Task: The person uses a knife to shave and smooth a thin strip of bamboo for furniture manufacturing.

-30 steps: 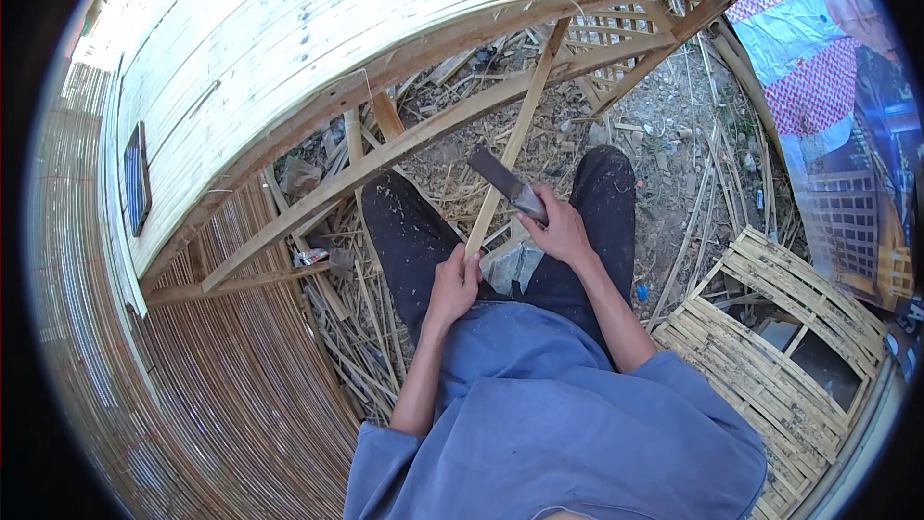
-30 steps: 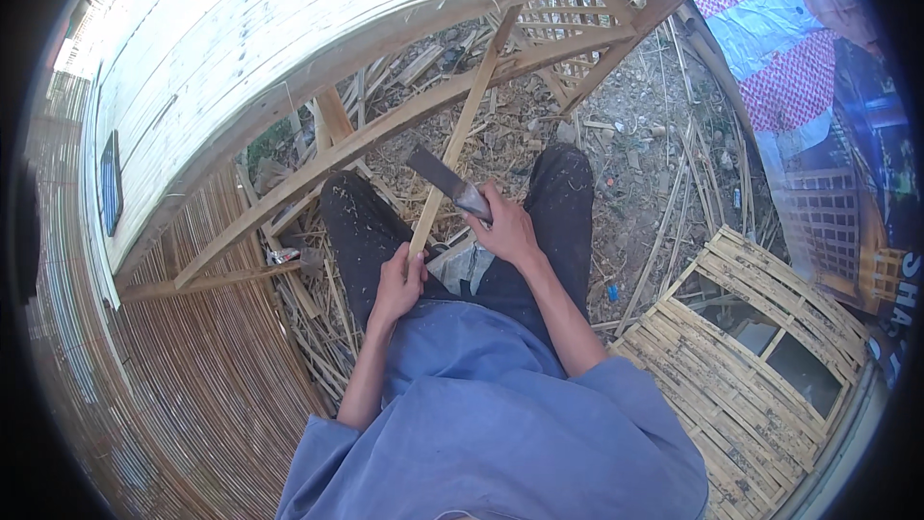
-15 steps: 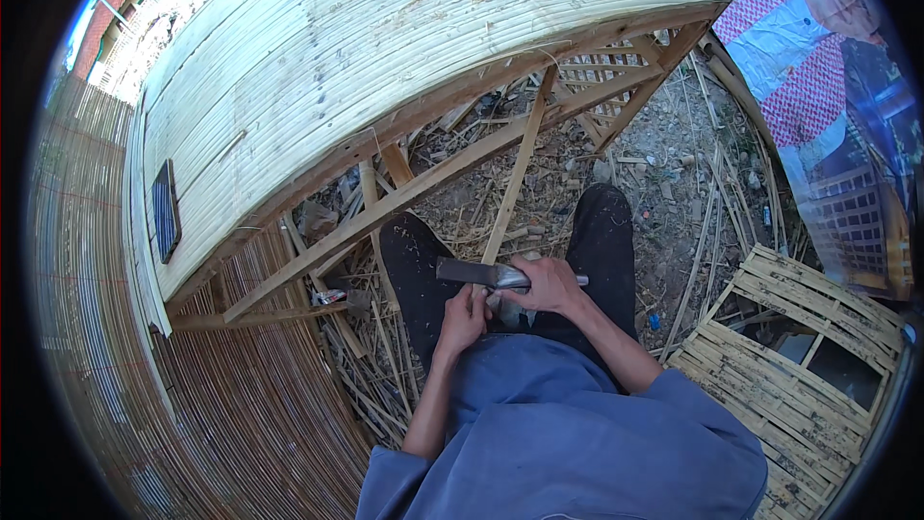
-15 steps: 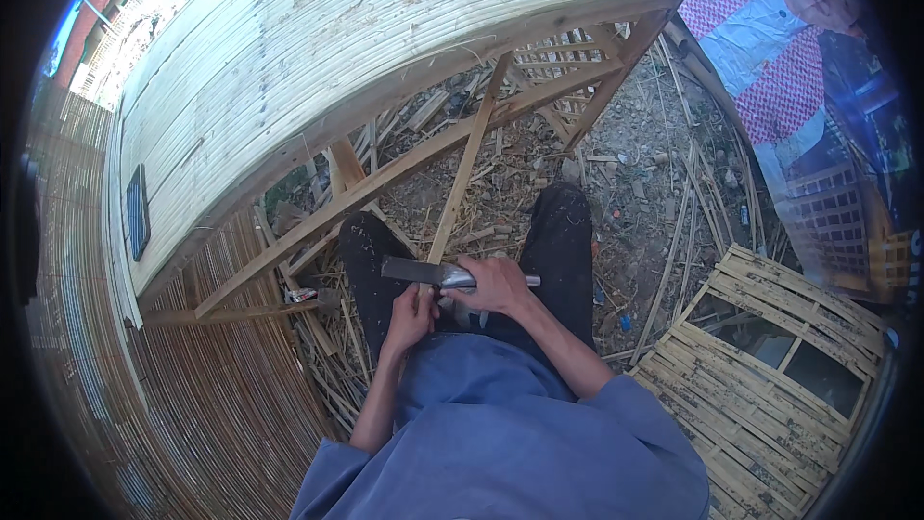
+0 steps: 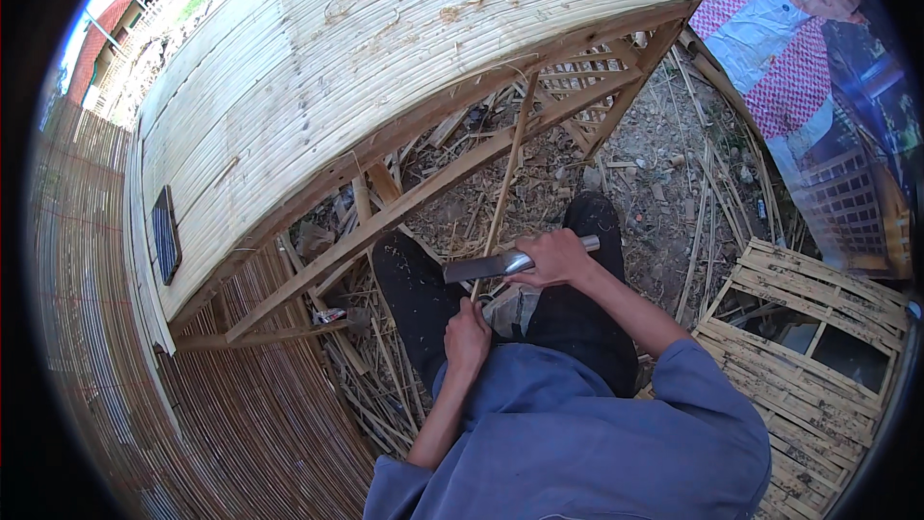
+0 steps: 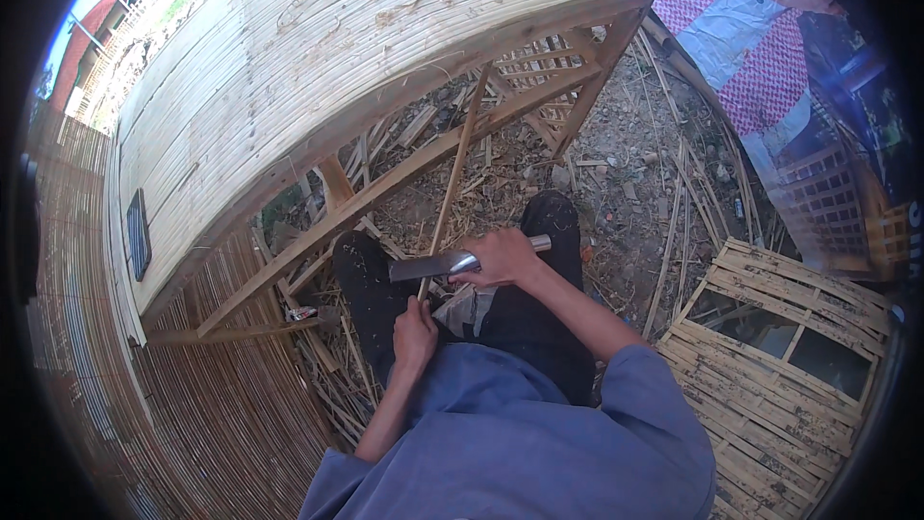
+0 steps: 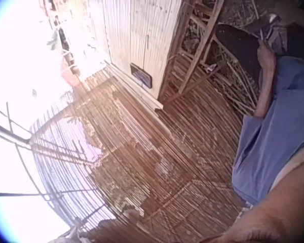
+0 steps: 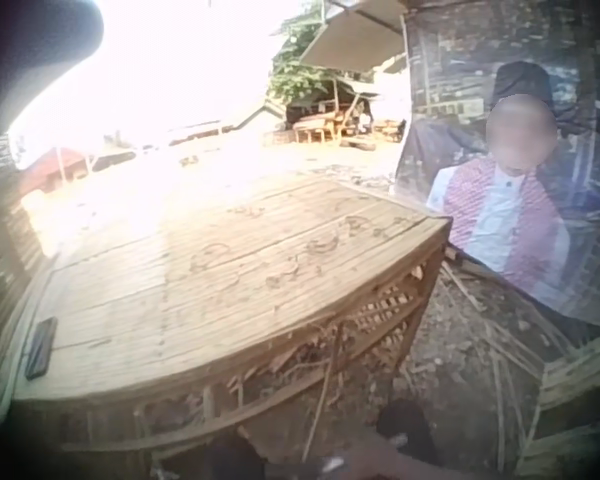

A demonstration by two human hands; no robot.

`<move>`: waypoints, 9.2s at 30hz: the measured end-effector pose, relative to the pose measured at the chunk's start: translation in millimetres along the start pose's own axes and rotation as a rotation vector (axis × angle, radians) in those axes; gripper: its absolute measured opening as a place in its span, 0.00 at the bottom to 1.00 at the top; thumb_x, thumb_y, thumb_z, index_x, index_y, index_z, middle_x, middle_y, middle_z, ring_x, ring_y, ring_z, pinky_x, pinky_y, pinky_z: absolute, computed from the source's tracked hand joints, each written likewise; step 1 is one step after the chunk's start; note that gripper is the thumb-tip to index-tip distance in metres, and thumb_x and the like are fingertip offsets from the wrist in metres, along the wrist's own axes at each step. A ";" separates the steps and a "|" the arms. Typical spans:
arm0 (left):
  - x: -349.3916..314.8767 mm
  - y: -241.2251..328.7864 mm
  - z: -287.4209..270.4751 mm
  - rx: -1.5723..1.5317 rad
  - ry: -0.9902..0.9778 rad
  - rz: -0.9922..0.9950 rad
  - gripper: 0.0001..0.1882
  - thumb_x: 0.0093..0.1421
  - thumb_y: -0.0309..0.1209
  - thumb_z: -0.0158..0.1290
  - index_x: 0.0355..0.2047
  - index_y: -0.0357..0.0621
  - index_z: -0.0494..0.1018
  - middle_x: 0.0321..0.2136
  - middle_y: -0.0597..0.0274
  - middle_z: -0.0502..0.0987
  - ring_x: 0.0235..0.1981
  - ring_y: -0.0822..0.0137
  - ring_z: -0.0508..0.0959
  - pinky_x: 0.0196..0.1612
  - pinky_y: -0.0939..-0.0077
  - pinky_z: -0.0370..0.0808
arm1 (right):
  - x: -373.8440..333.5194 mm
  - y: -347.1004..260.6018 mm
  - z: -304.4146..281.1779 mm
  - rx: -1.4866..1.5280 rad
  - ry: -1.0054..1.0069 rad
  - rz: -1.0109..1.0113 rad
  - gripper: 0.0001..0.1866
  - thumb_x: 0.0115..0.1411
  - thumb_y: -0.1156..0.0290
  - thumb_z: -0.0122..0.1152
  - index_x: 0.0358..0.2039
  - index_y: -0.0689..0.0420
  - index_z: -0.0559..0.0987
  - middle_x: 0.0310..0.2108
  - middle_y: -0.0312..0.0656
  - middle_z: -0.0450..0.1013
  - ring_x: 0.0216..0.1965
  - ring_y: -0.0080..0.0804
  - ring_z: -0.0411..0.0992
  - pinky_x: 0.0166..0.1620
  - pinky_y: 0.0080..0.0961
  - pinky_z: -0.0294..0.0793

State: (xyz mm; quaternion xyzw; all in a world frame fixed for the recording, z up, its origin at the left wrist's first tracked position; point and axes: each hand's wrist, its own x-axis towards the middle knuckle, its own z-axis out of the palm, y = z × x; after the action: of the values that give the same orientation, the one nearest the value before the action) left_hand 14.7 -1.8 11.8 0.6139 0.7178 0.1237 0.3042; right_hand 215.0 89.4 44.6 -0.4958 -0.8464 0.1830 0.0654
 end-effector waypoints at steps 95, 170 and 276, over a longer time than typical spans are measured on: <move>13.1 -38.7 -45.6 -0.551 -0.237 0.056 0.12 0.65 0.34 0.43 0.32 0.37 0.69 0.15 0.69 0.65 0.18 0.78 0.64 0.22 0.80 0.62 | -8.7 16.2 86.0 0.503 0.338 0.264 0.25 0.56 0.44 0.53 0.37 0.56 0.69 0.19 0.48 0.70 0.25 0.50 0.73 0.29 0.42 0.69; -5.7 8.9 -31.8 -0.660 -0.635 -0.007 0.25 0.67 0.49 0.36 0.29 0.39 0.70 0.14 0.71 0.63 0.14 0.78 0.63 0.18 0.82 0.63 | -82.8 -8.3 -29.9 0.451 0.408 0.511 0.22 0.52 0.52 0.62 0.38 0.56 0.72 0.20 0.45 0.72 0.25 0.42 0.75 0.29 0.32 0.71; -17.9 8.7 4.0 0.005 -0.049 -0.081 0.15 0.62 0.37 0.42 0.34 0.34 0.69 0.25 0.34 0.74 0.33 0.36 0.75 0.35 0.46 0.71 | 15.1 73.8 -44.7 -0.199 -0.133 -0.155 0.33 0.54 0.33 0.43 0.30 0.54 0.76 0.16 0.47 0.71 0.26 0.50 0.74 0.30 0.44 0.73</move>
State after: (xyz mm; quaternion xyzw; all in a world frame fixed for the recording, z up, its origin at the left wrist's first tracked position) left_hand 25.2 -17.8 18.5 0.5881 0.7345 0.0946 0.3251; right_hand 280.7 146.0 57.1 -0.4199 -0.8985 0.1249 -0.0264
